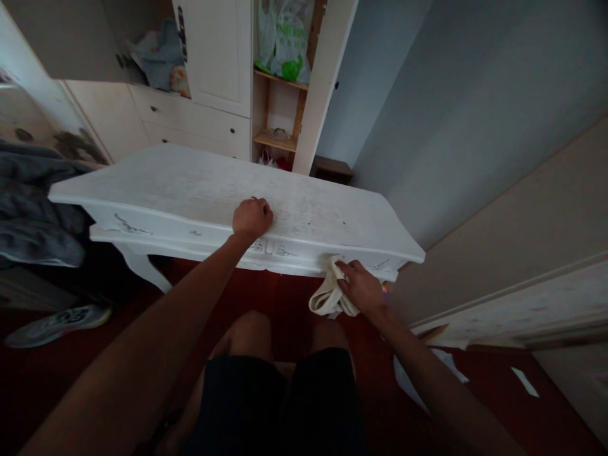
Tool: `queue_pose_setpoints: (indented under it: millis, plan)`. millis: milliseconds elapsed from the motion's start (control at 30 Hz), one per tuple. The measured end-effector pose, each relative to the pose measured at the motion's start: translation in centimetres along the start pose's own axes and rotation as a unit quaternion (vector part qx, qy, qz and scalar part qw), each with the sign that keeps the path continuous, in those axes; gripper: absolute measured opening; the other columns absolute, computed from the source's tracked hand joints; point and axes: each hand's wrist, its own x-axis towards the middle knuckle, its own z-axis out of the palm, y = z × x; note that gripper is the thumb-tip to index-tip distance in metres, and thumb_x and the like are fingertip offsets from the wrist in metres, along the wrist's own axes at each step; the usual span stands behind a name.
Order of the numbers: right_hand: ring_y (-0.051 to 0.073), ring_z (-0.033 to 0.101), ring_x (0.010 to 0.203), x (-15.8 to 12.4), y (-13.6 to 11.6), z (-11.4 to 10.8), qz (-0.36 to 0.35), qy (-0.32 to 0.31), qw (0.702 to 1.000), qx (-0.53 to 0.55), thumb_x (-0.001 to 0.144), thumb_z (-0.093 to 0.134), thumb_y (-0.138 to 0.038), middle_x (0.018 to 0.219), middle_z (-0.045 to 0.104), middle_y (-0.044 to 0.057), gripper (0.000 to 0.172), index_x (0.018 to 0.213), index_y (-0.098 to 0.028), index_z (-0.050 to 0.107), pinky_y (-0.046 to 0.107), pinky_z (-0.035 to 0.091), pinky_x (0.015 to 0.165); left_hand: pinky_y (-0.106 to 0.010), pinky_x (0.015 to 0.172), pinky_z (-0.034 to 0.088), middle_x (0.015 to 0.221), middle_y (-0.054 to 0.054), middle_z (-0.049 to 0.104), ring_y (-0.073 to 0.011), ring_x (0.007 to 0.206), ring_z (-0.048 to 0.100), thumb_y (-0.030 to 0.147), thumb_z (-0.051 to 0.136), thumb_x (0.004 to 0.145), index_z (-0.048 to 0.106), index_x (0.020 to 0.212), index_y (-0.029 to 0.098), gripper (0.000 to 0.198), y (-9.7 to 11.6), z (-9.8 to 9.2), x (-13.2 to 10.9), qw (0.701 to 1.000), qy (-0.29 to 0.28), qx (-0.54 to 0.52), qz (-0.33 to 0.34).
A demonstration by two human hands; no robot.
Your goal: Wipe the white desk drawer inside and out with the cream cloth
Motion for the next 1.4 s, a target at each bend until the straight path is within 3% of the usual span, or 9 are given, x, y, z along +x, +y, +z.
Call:
queue_pose_setpoints:
  millis: [133,367,833,1000,1233,1400]
  plan:
    - [0.023,0.067,0.105,1.6,-0.9,0.4,0.0,0.017,0.999,-0.031,0.101,0.048,-0.035,0.129,0.062,0.009,0.042,0.141,-0.031,0.058,0.029,0.053,0.078,-0.041,0.084,0.05,0.107,-0.016,0.071,-0.0317,0.103,0.065,0.028,0.045,0.092,0.073,0.103,0.017,0.032,-0.1,0.0,0.0,1.0,-0.005,0.004,0.002]
    - [0.025,0.062,0.112,1.8,-0.1,1.0,-0.029,0.007,0.996,-0.082,0.098,0.051,-0.028,0.136,0.06,0.01,0.045,0.143,-0.031,0.055,0.029,0.053,0.077,-0.04,0.085,0.051,0.108,-0.016,0.07,-0.0306,0.103,0.064,0.027,0.046,0.092,0.073,0.103,0.018,0.032,-0.1,-0.2,-0.2,1.0,-0.006,0.003,0.013]
    - [0.024,0.065,0.11,1.4,0.9,1.0,-0.005,0.011,0.999,-0.039,0.1,0.048,-0.035,0.137,0.059,0.009,0.048,0.148,-0.035,0.052,0.03,0.054,0.082,-0.04,0.085,0.051,0.107,-0.017,0.071,-0.0304,0.102,0.065,0.028,0.043,0.093,0.074,0.104,0.017,0.034,0.2,-0.7,-0.3,1.0,-0.014,0.01,0.014]
    - [0.023,0.066,0.11,0.9,2.6,0.4,0.02,0.008,0.999,-0.038,0.101,0.048,-0.033,0.135,0.06,0.009,0.05,0.15,-0.033,0.05,0.029,0.054,0.082,-0.039,0.083,0.051,0.107,-0.017,0.071,-0.0306,0.101,0.066,0.028,0.043,0.093,0.074,0.103,0.016,0.035,0.1,-0.5,-0.2,1.0,-0.008,0.021,0.018]
    - [0.023,0.069,0.107,0.7,6.3,1.9,0.056,-0.061,0.995,-0.05,0.099,0.05,-0.028,0.132,0.062,0.009,0.046,0.145,-0.031,0.057,0.03,0.053,0.082,-0.039,0.083,0.05,0.109,-0.016,0.071,-0.0316,0.104,0.065,0.029,0.044,0.092,0.073,0.103,0.018,0.033,0.1,-0.5,-0.3,1.0,-0.008,0.022,0.01]
    - [0.023,0.067,0.108,0.2,5.1,1.3,0.05,-0.004,0.998,-0.036,0.101,0.048,-0.031,0.136,0.059,0.01,0.051,0.152,-0.032,0.048,0.029,0.053,0.081,-0.04,0.084,0.05,0.109,-0.016,0.07,-0.0322,0.104,0.065,0.029,0.045,0.091,0.073,0.102,0.019,0.032,0.1,-0.5,-0.3,1.0,-0.007,0.017,0.004]
